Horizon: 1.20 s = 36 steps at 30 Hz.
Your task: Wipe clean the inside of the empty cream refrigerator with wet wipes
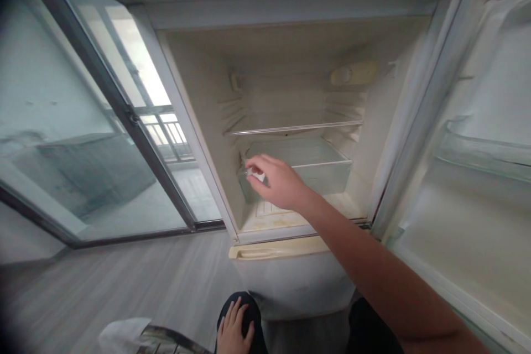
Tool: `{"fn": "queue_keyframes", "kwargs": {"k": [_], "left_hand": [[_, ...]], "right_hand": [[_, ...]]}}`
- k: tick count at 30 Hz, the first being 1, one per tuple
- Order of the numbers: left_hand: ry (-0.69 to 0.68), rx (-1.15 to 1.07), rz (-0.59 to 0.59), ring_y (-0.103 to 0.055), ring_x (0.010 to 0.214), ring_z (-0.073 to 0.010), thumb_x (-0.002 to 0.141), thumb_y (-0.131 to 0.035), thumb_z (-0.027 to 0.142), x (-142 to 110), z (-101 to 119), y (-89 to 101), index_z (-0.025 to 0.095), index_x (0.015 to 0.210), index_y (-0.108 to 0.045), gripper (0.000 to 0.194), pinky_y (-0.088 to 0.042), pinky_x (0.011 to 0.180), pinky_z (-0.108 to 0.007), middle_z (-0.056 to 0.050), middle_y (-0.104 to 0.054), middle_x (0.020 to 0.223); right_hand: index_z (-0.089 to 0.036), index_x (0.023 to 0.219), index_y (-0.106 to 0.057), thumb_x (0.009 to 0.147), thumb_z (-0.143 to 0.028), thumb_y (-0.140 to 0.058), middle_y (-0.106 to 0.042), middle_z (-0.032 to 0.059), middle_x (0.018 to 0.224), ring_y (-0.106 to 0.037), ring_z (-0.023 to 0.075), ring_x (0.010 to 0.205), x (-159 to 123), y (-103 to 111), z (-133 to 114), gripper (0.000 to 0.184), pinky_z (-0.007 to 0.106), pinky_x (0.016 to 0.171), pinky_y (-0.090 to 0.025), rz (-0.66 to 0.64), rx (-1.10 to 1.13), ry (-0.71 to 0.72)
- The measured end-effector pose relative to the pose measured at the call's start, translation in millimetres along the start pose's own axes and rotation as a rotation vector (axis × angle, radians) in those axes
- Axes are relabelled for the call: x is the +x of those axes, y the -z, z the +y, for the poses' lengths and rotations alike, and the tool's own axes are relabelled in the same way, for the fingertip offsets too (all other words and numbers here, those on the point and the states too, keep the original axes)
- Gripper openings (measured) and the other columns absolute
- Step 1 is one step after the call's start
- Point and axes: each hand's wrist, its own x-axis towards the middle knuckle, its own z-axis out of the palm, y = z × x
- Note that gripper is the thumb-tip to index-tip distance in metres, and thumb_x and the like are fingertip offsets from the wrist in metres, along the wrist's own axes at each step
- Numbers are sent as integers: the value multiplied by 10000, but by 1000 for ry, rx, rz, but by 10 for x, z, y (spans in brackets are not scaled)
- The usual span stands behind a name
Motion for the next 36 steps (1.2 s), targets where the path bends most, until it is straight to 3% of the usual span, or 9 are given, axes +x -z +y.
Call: {"fn": "queue_keyframes", "kwargs": {"k": [7,15,18,21,24,26,29,30,36], "left_hand": [[106,35,-91,-357,1526,-280,942,-406,357,414,102,165,204,1442,-589,554,-303,1232,-451,-96,-482,1592],[288,-7,-149,-280,1557,-276,962,-405,352,427,14,330,207,1498,-498,563,-283,1232,-477,-90,-401,1643],[382,-100,-193,-264,1557,-341,961,-413,362,351,99,664,183,1525,-454,593,-276,1224,-540,-132,-327,1675],[282,-377,-516,-408,1443,-486,861,-587,403,295,285,1201,143,1384,-596,584,-258,1161,-702,-228,-539,1494],[38,-646,-622,-682,1102,-324,924,-514,584,226,533,1885,213,1166,-713,486,-497,1034,-476,-82,-748,1086],[-228,-1060,-375,-676,1052,-259,979,-486,547,193,739,2360,201,1263,-646,475,-522,965,-401,-93,-724,1097],[-242,-1137,577,-612,1135,-214,918,-666,438,242,1096,2955,249,1209,-621,350,-479,987,-328,-69,-659,1204],[-248,-1083,672,-560,1260,-237,888,-712,419,288,1214,3099,257,1307,-579,469,-430,1077,-357,-85,-614,1332],[-494,-1167,-120,-651,916,-191,858,-744,467,626,1758,3377,189,976,-681,309,-496,814,-285,-54,-700,947]], "right_hand": [[-123,1320,-606,940,-390,-685,-590,180,1282,-562,298,1213,625,-615,756,470,440,1058,-440,-233,-169,-195],[-139,1033,-636,812,-140,-642,-664,90,1013,-579,205,901,823,-600,1018,221,304,803,-422,-110,-143,-303],[-177,811,-569,771,-159,-612,-561,-11,751,-486,143,710,660,-497,999,61,268,686,-358,96,171,-348],[-195,748,-530,739,-244,-606,-519,-41,690,-486,125,685,341,-391,820,91,241,652,-357,256,683,-410],[-210,863,-611,704,-381,-685,-637,-21,826,-577,150,791,-77,-362,520,245,245,696,-435,375,1126,-516],[-215,897,-640,697,-456,-725,-663,-7,852,-595,158,802,-353,-383,315,324,261,726,-475,451,1323,-573],[-200,886,-671,711,-474,-766,-649,-4,797,-570,139,736,-690,-392,86,339,245,701,-480,358,1495,-617],[-193,879,-680,708,-463,-782,-641,-5,776,-558,134,718,-775,-377,43,336,236,684,-472,303,1519,-623],[-178,759,-662,666,-418,-836,-593,-8,705,-466,115,634,-1087,-189,141,310,217,586,-376,185,1478,-685]]}}
